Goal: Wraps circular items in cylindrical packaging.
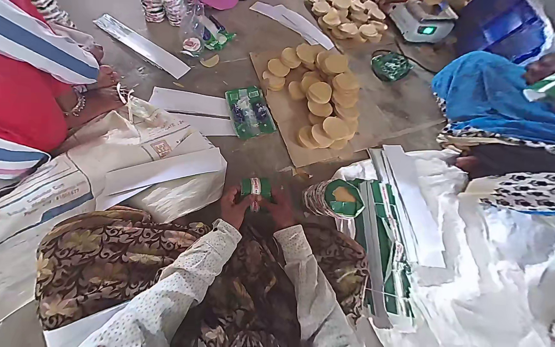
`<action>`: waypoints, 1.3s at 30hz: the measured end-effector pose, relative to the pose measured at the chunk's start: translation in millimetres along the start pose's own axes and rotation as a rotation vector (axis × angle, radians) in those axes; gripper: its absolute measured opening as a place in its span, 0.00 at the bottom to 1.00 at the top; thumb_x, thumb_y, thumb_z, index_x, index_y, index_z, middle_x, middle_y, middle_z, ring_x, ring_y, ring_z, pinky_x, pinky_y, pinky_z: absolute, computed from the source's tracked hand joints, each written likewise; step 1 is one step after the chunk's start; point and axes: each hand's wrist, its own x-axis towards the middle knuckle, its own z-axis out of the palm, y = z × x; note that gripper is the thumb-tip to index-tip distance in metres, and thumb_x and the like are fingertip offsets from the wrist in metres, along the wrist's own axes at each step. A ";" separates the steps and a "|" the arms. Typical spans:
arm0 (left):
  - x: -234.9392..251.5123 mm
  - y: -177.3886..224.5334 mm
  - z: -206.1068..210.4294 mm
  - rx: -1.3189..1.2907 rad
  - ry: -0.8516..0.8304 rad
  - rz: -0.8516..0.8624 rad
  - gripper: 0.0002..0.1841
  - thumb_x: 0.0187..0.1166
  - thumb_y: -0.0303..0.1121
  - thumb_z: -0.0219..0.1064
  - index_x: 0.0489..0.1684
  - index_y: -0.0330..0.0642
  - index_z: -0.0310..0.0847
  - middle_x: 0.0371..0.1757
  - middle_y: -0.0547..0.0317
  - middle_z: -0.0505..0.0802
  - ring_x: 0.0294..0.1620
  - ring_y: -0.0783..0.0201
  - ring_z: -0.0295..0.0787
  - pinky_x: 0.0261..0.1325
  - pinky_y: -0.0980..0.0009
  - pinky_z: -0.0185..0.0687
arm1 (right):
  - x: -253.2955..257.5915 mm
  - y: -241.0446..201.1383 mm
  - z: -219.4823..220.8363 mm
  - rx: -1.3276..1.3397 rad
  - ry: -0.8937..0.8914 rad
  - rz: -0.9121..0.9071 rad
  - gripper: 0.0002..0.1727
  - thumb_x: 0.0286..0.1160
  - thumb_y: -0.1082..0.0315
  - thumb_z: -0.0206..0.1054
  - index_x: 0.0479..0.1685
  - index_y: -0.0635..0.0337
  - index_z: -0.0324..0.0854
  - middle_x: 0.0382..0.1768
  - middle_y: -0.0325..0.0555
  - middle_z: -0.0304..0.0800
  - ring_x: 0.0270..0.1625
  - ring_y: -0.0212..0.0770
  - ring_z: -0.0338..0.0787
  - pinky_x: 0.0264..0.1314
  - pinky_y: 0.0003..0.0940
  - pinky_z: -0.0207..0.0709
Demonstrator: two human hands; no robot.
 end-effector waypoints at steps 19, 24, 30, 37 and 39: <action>-1.4 -19.1 13.7 0.029 0.186 0.209 0.02 0.73 0.19 0.69 0.35 0.28 0.83 0.30 0.64 0.91 0.35 0.80 0.88 0.47 0.80 0.86 | 13.3 20.7 13.8 0.110 0.155 -0.080 0.05 0.76 0.77 0.67 0.41 0.70 0.88 0.32 0.42 0.92 0.36 0.28 0.89 0.48 0.28 0.85; -4.7 -7.4 9.8 0.067 0.152 0.116 0.07 0.73 0.23 0.72 0.42 0.27 0.83 0.34 0.61 0.91 0.38 0.80 0.88 0.48 0.80 0.85 | 9.7 17.3 15.9 0.141 0.151 -0.096 0.05 0.76 0.75 0.67 0.37 0.68 0.87 0.28 0.41 0.92 0.33 0.28 0.90 0.44 0.28 0.86; -2.6 -14.0 2.9 0.179 0.097 0.156 0.09 0.67 0.22 0.77 0.37 0.28 0.84 0.32 0.60 0.92 0.37 0.78 0.89 0.49 0.78 0.87 | 8.0 19.4 13.8 0.033 0.165 -0.041 0.08 0.70 0.77 0.73 0.45 0.70 0.89 0.34 0.45 0.94 0.36 0.29 0.92 0.48 0.28 0.88; 18.7 -13.2 -12.9 0.118 -0.109 0.138 0.10 0.73 0.26 0.71 0.46 0.28 0.85 0.40 0.59 0.95 0.45 0.75 0.92 0.58 0.74 0.87 | 9.3 15.5 11.9 0.124 0.127 -0.030 0.05 0.73 0.78 0.71 0.43 0.71 0.87 0.33 0.43 0.93 0.35 0.28 0.91 0.46 0.26 0.87; 27.1 -14.5 -21.9 0.094 -0.167 0.153 0.11 0.75 0.25 0.67 0.49 0.27 0.85 0.44 0.57 0.95 0.49 0.74 0.92 0.62 0.73 0.86 | 7.4 16.2 12.6 0.159 0.111 -0.057 0.05 0.76 0.77 0.68 0.42 0.70 0.87 0.33 0.43 0.94 0.37 0.29 0.92 0.48 0.27 0.88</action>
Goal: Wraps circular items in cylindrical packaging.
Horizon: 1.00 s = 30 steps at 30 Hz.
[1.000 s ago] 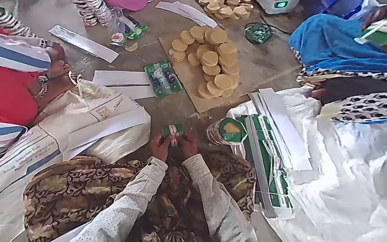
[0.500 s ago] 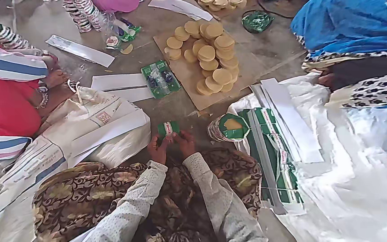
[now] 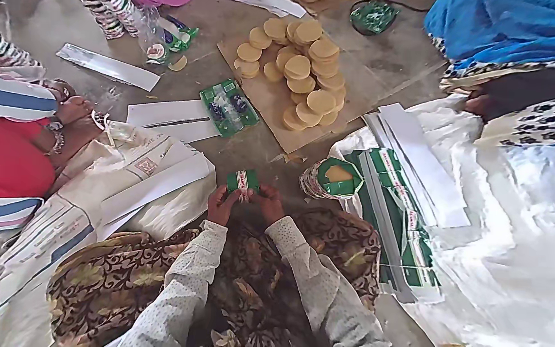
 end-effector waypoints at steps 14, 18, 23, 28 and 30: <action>-3.3 -8.9 10.9 -0.037 0.046 0.081 0.13 0.69 0.24 0.72 0.49 0.25 0.85 0.45 0.58 0.95 0.50 0.75 0.92 0.62 0.73 0.87 | 1.1 1.6 0.2 -0.051 0.044 0.020 0.05 0.67 0.80 0.74 0.40 0.69 0.89 0.31 0.41 0.94 0.34 0.26 0.91 0.44 0.25 0.87; -3.9 -9.6 13.9 -0.053 0.079 0.101 0.12 0.70 0.23 0.72 0.48 0.26 0.85 0.44 0.57 0.96 0.49 0.73 0.93 0.61 0.72 0.89 | 3.5 -0.5 1.5 -0.023 0.020 0.027 0.03 0.71 0.78 0.71 0.39 0.69 0.88 0.30 0.40 0.93 0.34 0.25 0.90 0.45 0.24 0.86; -6.4 -9.9 11.9 -0.042 0.077 0.093 0.10 0.73 0.24 0.68 0.47 0.26 0.85 0.43 0.58 0.96 0.48 0.75 0.93 0.60 0.73 0.89 | 3.9 4.8 2.1 -0.029 0.013 0.032 0.03 0.70 0.76 0.73 0.38 0.67 0.89 0.30 0.41 0.94 0.34 0.27 0.91 0.45 0.27 0.87; -6.0 -5.3 13.4 -0.021 0.081 0.065 0.13 0.78 0.27 0.64 0.52 0.22 0.81 0.45 0.58 0.94 0.49 0.78 0.91 0.60 0.77 0.87 | 2.5 2.3 1.3 -0.036 0.024 -0.002 0.10 0.81 0.74 0.63 0.34 0.66 0.87 0.28 0.36 0.90 0.34 0.24 0.88 0.46 0.25 0.84; -7.8 -4.7 12.2 -0.047 0.051 0.060 0.16 0.74 0.26 0.69 0.54 0.23 0.80 0.44 0.60 0.95 0.48 0.76 0.92 0.59 0.75 0.89 | -0.6 2.0 0.3 -0.014 0.008 -0.011 0.05 0.76 0.76 0.67 0.39 0.68 0.87 0.31 0.38 0.92 0.36 0.25 0.90 0.48 0.25 0.86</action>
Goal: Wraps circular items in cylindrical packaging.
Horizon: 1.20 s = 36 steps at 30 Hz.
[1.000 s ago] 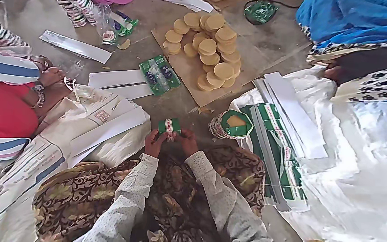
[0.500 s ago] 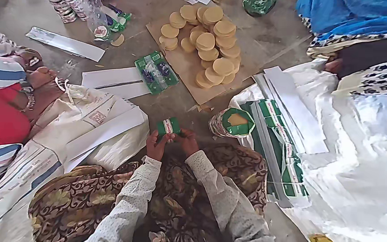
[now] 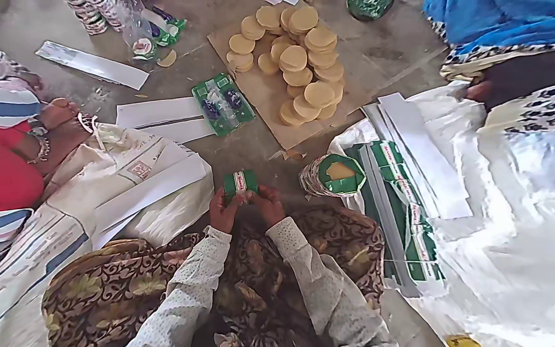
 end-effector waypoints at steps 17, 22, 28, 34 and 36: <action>12.7 -6.9 -4.4 0.175 0.012 -0.018 0.20 0.76 0.29 0.63 0.59 0.19 0.70 0.49 0.47 0.85 0.49 0.70 0.84 0.55 0.73 0.83 | 7.2 7.3 -2.3 -0.046 0.012 0.067 0.05 0.75 0.74 0.69 0.40 0.68 0.86 0.32 0.39 0.90 0.37 0.25 0.87 0.49 0.25 0.83; 6.9 7.4 -1.0 0.612 0.019 0.166 0.12 0.78 0.28 0.61 0.44 0.29 0.89 0.44 0.43 0.94 0.54 0.44 0.88 0.68 0.34 0.65 | 19.2 18.8 -5.1 -0.165 0.010 0.102 0.06 0.74 0.73 0.71 0.38 0.68 0.85 0.32 0.43 0.87 0.37 0.30 0.85 0.47 0.29 0.81; -3.2 20.4 12.0 0.925 0.009 0.231 0.24 0.69 0.46 0.77 0.49 0.31 0.89 0.46 0.40 0.94 0.57 0.33 0.87 0.73 0.25 0.56 | 18.4 17.9 -4.8 -0.359 0.003 0.081 0.07 0.73 0.78 0.67 0.42 0.71 0.88 0.39 0.51 0.92 0.44 0.36 0.89 0.55 0.36 0.82; 15.6 38.7 5.6 0.892 -0.025 0.107 0.15 0.74 0.29 0.71 0.53 0.27 0.89 0.52 0.34 0.94 0.61 0.35 0.88 0.80 0.29 0.52 | -9.2 -5.7 5.3 -0.639 -0.040 0.036 0.15 0.78 0.69 0.67 0.55 0.69 0.90 0.53 0.61 0.94 0.61 0.54 0.91 0.72 0.52 0.78; 17.8 44.8 -4.8 0.724 0.032 -0.016 0.17 0.77 0.29 0.70 0.57 0.23 0.85 0.55 0.32 0.92 0.62 0.39 0.88 0.76 0.37 0.67 | -30.3 -22.9 10.9 -0.687 0.172 -0.123 0.22 0.78 0.57 0.70 0.53 0.72 0.88 0.46 0.63 0.93 0.50 0.57 0.93 0.60 0.55 0.83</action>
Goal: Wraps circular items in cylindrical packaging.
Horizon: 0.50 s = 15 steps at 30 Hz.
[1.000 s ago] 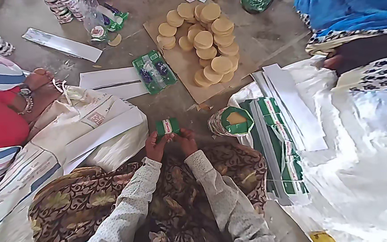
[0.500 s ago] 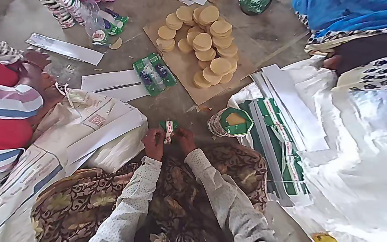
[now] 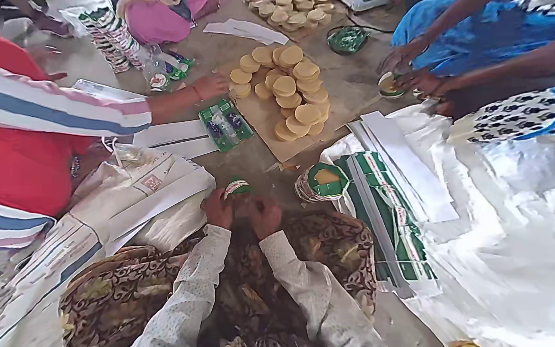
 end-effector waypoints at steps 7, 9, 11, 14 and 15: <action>-29.0 -6.3 -40.7 -1.025 -0.095 -0.451 0.17 0.90 0.25 0.50 0.73 0.29 0.67 0.57 0.52 0.88 0.54 0.69 0.87 0.61 0.69 0.84 | -7.9 -41.3 -20.7 0.662 -0.214 0.112 0.16 0.85 0.65 0.62 0.59 0.70 0.80 0.49 0.49 0.89 0.52 0.34 0.88 0.60 0.33 0.82; -44.3 -4.7 -50.9 -1.154 -0.101 -0.423 0.16 0.91 0.25 0.45 0.72 0.31 0.67 0.52 0.56 0.89 0.50 0.70 0.87 0.57 0.70 0.86 | -16.8 -53.7 -19.6 0.816 -0.301 0.076 0.02 0.76 0.77 0.66 0.41 0.67 0.83 0.34 0.41 0.91 0.38 0.31 0.90 0.50 0.30 0.86; -61.8 -0.9 -60.9 -1.259 -0.078 -0.395 0.13 0.89 0.24 0.45 0.63 0.35 0.72 0.44 0.60 0.92 0.46 0.71 0.90 0.53 0.71 0.89 | -27.5 -66.9 -20.3 0.861 -0.341 0.059 0.04 0.70 0.82 0.69 0.34 0.64 0.83 0.29 0.38 0.90 0.34 0.29 0.89 0.46 0.28 0.86; -83.5 -13.4 -71.1 -1.527 -0.139 -0.181 0.10 0.65 0.31 0.77 0.43 0.45 0.89 0.40 0.61 0.98 0.43 0.69 0.95 0.51 0.69 0.92 | -36.3 -80.2 -26.5 0.883 -0.515 0.007 0.07 0.66 0.82 0.70 0.30 0.59 0.86 0.28 0.34 0.93 0.34 0.26 0.90 0.45 0.26 0.85; -88.2 -20.3 -74.2 -1.588 -0.210 -0.093 0.15 0.58 0.37 0.84 0.43 0.49 0.93 0.42 0.61 0.98 0.46 0.69 0.96 0.54 0.69 0.92 | -37.5 -81.1 -28.7 0.885 -0.618 -0.020 0.07 0.65 0.81 0.70 0.32 0.58 0.88 0.30 0.33 0.94 0.36 0.25 0.91 0.47 0.25 0.86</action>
